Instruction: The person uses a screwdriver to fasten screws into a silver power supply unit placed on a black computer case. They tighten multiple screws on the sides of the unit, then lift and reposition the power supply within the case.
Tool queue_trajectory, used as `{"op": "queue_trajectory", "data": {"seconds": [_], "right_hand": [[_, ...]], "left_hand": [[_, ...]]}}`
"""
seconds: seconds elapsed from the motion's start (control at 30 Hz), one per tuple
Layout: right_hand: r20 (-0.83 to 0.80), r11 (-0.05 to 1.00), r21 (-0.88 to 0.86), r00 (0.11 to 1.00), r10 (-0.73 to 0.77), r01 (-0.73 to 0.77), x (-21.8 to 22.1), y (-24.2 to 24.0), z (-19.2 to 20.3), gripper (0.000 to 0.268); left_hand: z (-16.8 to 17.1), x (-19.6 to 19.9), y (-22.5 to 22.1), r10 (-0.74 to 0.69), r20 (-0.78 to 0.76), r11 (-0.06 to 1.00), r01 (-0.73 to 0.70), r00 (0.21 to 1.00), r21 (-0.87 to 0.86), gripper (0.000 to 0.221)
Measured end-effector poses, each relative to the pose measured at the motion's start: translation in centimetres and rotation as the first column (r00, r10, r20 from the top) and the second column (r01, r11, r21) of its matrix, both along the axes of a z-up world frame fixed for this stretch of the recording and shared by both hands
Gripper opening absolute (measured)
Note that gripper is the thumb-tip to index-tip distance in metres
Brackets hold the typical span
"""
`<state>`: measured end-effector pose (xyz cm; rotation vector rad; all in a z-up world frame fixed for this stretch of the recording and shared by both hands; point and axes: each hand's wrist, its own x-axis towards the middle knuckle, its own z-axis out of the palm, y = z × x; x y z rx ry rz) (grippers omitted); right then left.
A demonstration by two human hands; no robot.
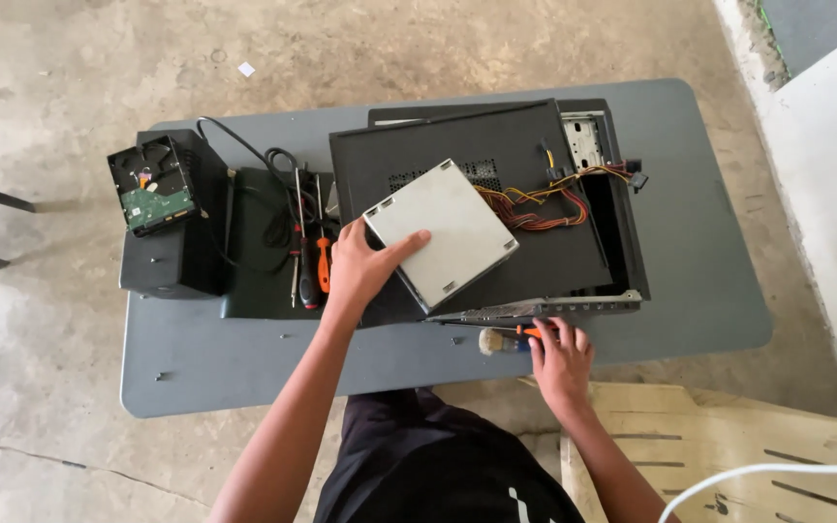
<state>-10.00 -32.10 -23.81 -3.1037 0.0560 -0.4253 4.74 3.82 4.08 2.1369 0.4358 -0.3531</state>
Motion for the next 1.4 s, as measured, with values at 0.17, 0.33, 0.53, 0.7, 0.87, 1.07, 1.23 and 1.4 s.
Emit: {"op": "queue_trajectory", "data": {"seconds": [0.17,0.33,0.53,0.7,0.87,1.07,1.23,1.4], "right_hand": [[0.083,0.995,-0.095,0.996,-0.019,0.027,0.7,-0.3,-2.7,0.035],[0.151,0.986,-0.160,0.986,0.069,-0.044,1.4,-0.1,-5.3,0.036],[0.145,0.973,-0.197,0.978,0.152,-0.122,1.6,-1.5,-4.8,0.040],[0.211,0.973,-0.133,0.954,0.214,-0.188,0.2,-2.3,-1.7,0.042],[0.164,0.959,0.190,0.970,0.179,-0.209,-3.9,-1.3,3.6,0.033],[-0.286,0.699,0.679,0.958,-0.030,0.225,-9.7,0.6,6.4,0.042],[-0.528,0.597,0.626,0.836,-0.148,0.502,-12.5,2.2,7.9,0.046],[-0.544,0.515,0.653,0.817,-0.192,0.556,-13.1,1.9,8.4,0.067]], "left_hand": [[-1.5,0.7,-0.6,0.027,-0.002,0.994,-0.027,1.000,-0.105,0.098],[0.6,0.0,-2.2,-0.005,0.063,0.986,0.016,0.998,-0.163,0.095],[0.9,0.0,-1.9,0.095,0.138,0.949,-0.047,0.986,-0.312,0.090],[3.5,-0.5,-2.2,0.062,0.530,0.929,0.146,0.846,-0.340,0.069],[3.1,-0.1,-3.2,-0.160,0.800,0.969,0.246,0.579,0.016,0.068],[-0.8,-0.8,-2.9,-0.498,0.861,0.826,0.358,0.105,0.435,0.049],[-1.9,-1.8,-3.2,-0.700,0.713,0.690,0.282,0.029,0.666,0.057],[-3.6,-0.5,-2.1,-0.784,0.589,0.527,0.291,-0.196,0.799,0.015]]}}
